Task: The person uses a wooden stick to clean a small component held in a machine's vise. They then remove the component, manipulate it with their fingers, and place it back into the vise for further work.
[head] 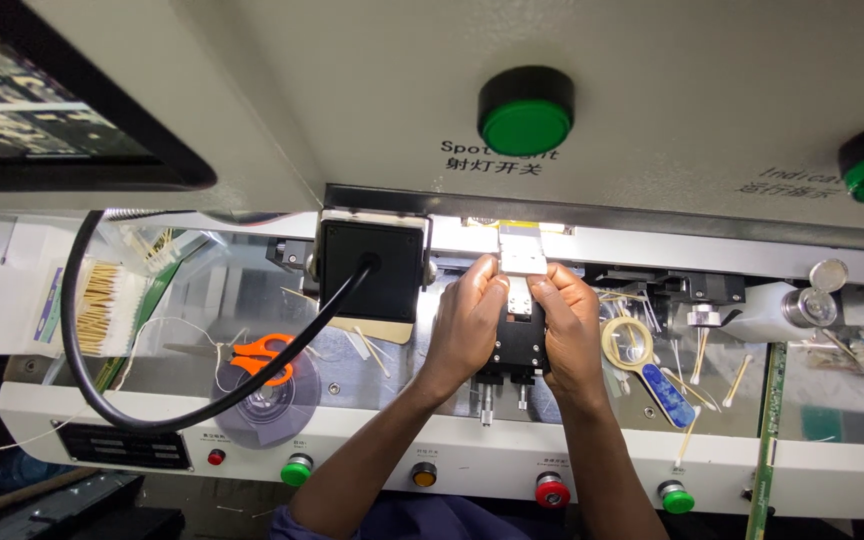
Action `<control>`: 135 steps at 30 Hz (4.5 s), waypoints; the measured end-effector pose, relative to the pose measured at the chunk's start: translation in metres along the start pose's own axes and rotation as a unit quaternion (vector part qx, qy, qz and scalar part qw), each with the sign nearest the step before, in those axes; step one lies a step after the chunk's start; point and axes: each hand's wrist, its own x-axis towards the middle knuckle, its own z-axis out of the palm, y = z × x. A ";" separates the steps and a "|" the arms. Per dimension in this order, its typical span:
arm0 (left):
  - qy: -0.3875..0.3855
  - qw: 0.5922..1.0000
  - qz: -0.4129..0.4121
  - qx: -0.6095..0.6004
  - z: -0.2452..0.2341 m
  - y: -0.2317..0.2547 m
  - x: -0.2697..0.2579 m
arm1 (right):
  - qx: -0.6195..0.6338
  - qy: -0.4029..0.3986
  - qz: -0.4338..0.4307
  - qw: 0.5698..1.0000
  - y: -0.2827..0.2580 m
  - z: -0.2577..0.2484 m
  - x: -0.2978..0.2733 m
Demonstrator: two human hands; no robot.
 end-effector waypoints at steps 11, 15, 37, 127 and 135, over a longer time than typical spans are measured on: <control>0.000 1.000 -0.001 -0.006 0.001 -0.005 0.001 | 0.011 -0.001 0.007 1.000 0.002 -0.001 0.001; -0.001 1.000 -0.002 -0.007 0.001 -0.008 0.002 | 0.013 -0.004 0.005 1.000 0.000 0.000 0.000; -0.002 1.000 0.001 -0.018 0.004 -0.014 0.001 | 0.023 -0.002 0.013 1.000 0.008 -0.007 0.005; 0.229 0.921 0.303 -0.088 -0.007 -0.016 -0.137 | -0.096 0.065 -0.090 0.989 -0.025 -0.106 -0.089; -0.091 0.979 0.182 -0.031 0.014 0.037 -0.145 | 0.084 -0.095 -0.077 0.989 -0.041 -0.059 -0.140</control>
